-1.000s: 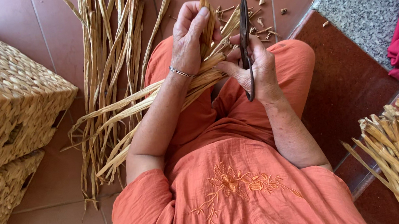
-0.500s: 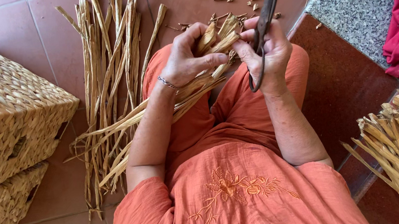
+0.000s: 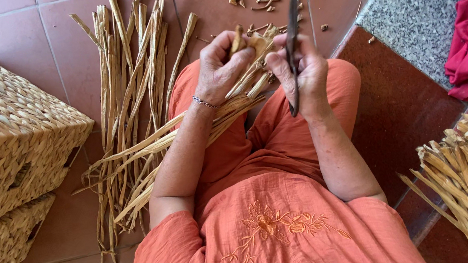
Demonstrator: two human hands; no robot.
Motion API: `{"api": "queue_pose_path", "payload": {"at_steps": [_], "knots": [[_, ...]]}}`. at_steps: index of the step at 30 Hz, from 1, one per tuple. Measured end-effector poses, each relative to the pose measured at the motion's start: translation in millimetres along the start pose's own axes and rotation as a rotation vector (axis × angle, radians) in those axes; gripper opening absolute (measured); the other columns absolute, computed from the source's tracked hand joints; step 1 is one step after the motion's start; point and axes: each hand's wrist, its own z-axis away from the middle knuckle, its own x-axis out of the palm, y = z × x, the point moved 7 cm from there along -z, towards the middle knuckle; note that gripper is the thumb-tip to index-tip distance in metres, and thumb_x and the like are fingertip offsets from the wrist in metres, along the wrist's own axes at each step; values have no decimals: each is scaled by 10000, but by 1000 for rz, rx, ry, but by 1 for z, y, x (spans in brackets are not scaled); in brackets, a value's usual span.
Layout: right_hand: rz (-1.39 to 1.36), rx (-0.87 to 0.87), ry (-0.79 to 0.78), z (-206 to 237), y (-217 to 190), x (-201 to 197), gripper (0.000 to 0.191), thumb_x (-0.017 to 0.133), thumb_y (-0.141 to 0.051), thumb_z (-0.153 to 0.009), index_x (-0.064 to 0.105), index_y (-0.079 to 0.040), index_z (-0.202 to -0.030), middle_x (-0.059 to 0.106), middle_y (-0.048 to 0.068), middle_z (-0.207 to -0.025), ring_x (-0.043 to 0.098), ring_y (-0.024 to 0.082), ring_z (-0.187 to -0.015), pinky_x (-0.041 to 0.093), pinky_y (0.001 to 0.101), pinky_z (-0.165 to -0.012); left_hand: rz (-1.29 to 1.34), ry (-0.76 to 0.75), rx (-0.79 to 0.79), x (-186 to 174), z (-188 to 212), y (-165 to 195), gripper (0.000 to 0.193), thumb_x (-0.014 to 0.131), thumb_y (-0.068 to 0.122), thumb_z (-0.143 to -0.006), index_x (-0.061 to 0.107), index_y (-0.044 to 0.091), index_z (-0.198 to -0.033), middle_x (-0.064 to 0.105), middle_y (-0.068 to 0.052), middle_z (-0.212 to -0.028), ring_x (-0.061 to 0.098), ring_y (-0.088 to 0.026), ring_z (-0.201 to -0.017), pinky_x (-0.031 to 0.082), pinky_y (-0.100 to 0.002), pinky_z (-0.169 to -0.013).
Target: The person sits cross-legged on a tiled floor and uses shears to trim the ends of dried plant stalks. They repeatedly pick up stalks, cut off the tips, and place the trimmed stalks into a pile on the right.
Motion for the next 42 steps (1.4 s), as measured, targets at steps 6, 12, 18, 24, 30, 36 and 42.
{"api": "queue_pose_path", "payload": {"at_steps": [6, 12, 18, 24, 30, 36, 42], "knots": [[333, -76, -219, 15, -10, 21, 685, 432, -581, -1116, 528, 3, -1460, 595, 72, -994, 598, 137, -851, 529, 302, -726, 137, 174, 33, -14, -4, -3, 129, 707, 41, -983, 688, 7, -1106, 688, 29, -952, 597, -23, -852, 515, -200, -757], [528, -142, -230, 16, -19, 33, 794, 282, -665, -1115, 521, 29, -1419, 660, 149, -1090, 695, 237, -917, 588, 375, -780, 188, 167, 24, -11, -2, -4, 76, 736, 26, -980, 689, 12, -1038, 677, 27, -893, 598, -27, -793, 510, -207, -694], [636, -225, -214, 16, -32, 35, 764, 287, -645, -1126, 508, 22, -1426, 654, 172, -1079, 702, 285, -900, 585, 419, -779, 193, 156, -16, -9, -1, -5, 57, 741, 35, -970, 693, 14, -991, 679, 25, -872, 597, -26, -781, 508, -207, -685], [714, -244, -214, 16, -31, 32, 687, 326, -607, -1127, 512, -1, -1391, 642, 177, -1013, 688, 313, -833, 559, 445, -718, 181, 141, -2, -6, -1, -6, 52, 736, 43, -984, 695, 14, -973, 665, 39, -858, 571, -20, -769, 489, -210, -671], [743, -218, -190, 19, -12, 34, 568, 350, -530, -1148, 588, -27, -1261, 684, 131, -879, 714, 283, -765, 559, 424, -655, 187, 116, -31, -5, 3, -7, 55, 711, 63, -991, 719, 8, -996, 665, 52, -849, 550, -8, -751, 465, -210, -645], [750, -350, -121, 17, -10, 33, 568, 339, -494, -1161, 604, 4, -1226, 669, 96, -788, 658, 223, -606, 523, 365, -543, 238, 78, -37, -5, 1, -10, 55, 717, 60, -996, 717, 5, -1005, 687, 38, -870, 570, -17, -764, 476, -215, -661], [668, -169, -139, 9, 10, 27, 545, 389, -482, -1121, 644, -4, -1171, 637, 35, -660, 620, 121, -525, 493, 287, -458, 208, 84, -37, -3, 4, -15, 64, 726, 57, -983, 722, 4, -1018, 687, 34, -881, 572, -22, -776, 477, -214, -685]]}}
